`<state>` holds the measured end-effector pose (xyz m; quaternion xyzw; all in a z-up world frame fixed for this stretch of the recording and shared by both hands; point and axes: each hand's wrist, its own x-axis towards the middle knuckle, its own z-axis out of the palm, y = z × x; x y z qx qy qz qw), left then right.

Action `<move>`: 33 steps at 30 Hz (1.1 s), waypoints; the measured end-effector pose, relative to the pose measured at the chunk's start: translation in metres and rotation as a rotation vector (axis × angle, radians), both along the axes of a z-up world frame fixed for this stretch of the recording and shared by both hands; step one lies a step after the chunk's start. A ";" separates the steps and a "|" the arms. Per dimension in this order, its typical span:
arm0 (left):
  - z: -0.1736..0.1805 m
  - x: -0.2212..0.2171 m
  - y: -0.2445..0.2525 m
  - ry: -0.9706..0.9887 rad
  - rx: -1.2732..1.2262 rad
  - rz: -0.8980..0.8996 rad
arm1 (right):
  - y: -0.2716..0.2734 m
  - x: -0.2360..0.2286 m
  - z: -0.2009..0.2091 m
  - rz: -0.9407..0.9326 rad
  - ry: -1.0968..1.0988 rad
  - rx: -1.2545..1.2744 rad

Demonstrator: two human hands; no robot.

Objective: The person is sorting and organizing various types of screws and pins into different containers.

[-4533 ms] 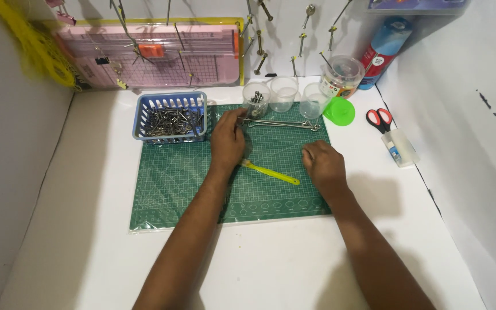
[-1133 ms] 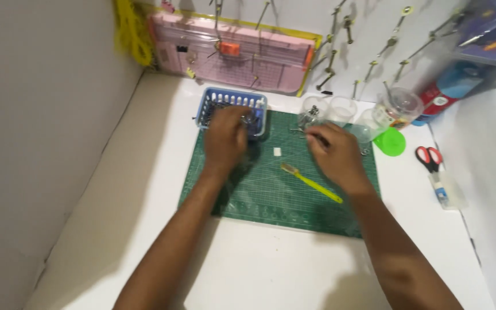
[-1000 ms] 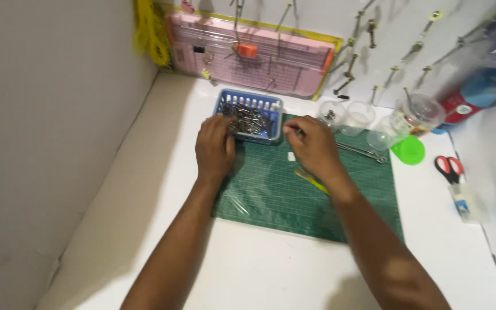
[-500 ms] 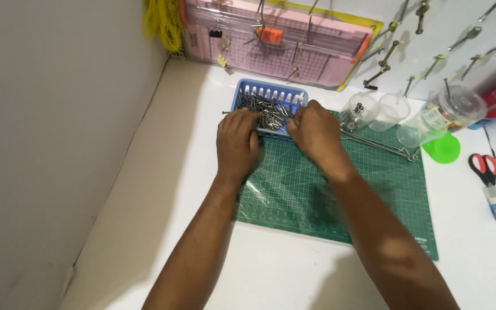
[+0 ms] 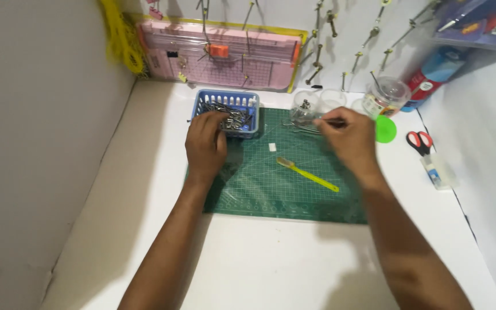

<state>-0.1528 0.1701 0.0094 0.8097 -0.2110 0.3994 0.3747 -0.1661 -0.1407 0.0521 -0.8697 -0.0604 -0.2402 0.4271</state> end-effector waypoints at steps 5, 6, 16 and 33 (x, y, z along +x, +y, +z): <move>0.007 -0.003 -0.045 0.092 -0.189 -0.118 | -0.036 -0.016 0.002 -0.127 0.071 -0.062; 0.002 0.000 -0.056 0.043 -0.176 -0.162 | -0.042 -0.014 -0.006 -0.123 0.029 -0.177; -0.025 0.051 -0.136 0.367 -0.278 -0.336 | -0.041 0.004 -0.025 -0.099 0.180 -0.158; -0.039 0.090 -0.160 0.382 -0.059 -0.301 | -0.065 0.045 -0.036 0.029 0.361 -0.038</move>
